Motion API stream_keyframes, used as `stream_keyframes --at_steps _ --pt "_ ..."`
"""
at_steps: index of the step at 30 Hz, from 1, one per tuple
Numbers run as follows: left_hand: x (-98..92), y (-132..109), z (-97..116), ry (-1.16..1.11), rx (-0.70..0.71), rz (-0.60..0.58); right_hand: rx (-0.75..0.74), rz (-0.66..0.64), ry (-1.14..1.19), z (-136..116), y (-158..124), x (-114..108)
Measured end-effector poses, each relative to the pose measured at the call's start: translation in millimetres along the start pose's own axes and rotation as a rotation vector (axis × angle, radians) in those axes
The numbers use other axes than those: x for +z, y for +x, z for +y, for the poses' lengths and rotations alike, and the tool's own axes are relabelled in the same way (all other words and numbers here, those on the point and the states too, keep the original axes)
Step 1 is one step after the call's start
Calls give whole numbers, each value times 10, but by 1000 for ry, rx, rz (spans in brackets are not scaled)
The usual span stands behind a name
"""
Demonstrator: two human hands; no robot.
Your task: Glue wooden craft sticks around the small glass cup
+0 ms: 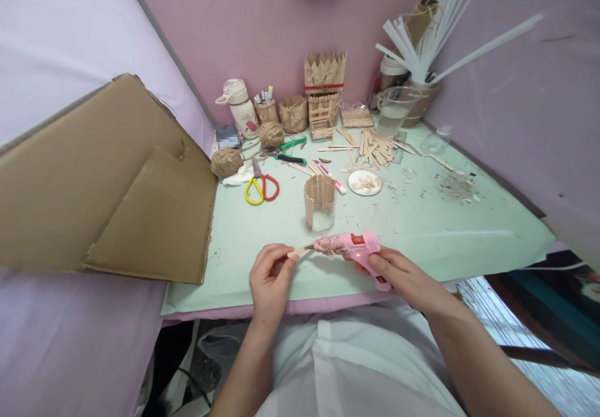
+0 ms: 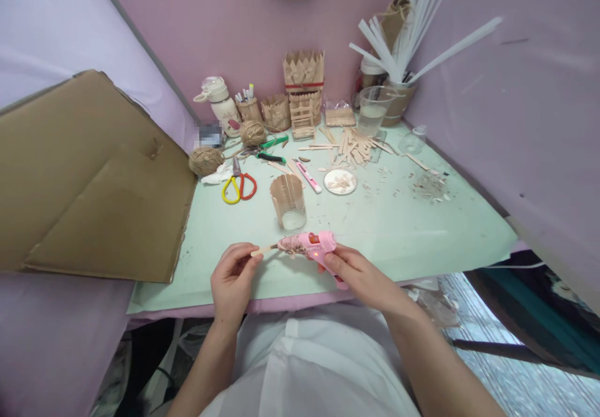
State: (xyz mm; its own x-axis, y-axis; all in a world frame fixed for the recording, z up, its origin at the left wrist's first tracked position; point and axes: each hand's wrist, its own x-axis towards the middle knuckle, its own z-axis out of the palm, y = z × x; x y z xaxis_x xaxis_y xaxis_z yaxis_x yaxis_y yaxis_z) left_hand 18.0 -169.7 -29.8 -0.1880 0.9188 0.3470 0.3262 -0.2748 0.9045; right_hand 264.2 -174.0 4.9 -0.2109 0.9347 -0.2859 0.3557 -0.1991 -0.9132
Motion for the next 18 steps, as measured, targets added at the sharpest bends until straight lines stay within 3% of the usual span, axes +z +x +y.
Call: stream_keyframes --at_steps 18 --pt "5 -3 15 0 -18 15 9 39 -6 -36 -14 -48"
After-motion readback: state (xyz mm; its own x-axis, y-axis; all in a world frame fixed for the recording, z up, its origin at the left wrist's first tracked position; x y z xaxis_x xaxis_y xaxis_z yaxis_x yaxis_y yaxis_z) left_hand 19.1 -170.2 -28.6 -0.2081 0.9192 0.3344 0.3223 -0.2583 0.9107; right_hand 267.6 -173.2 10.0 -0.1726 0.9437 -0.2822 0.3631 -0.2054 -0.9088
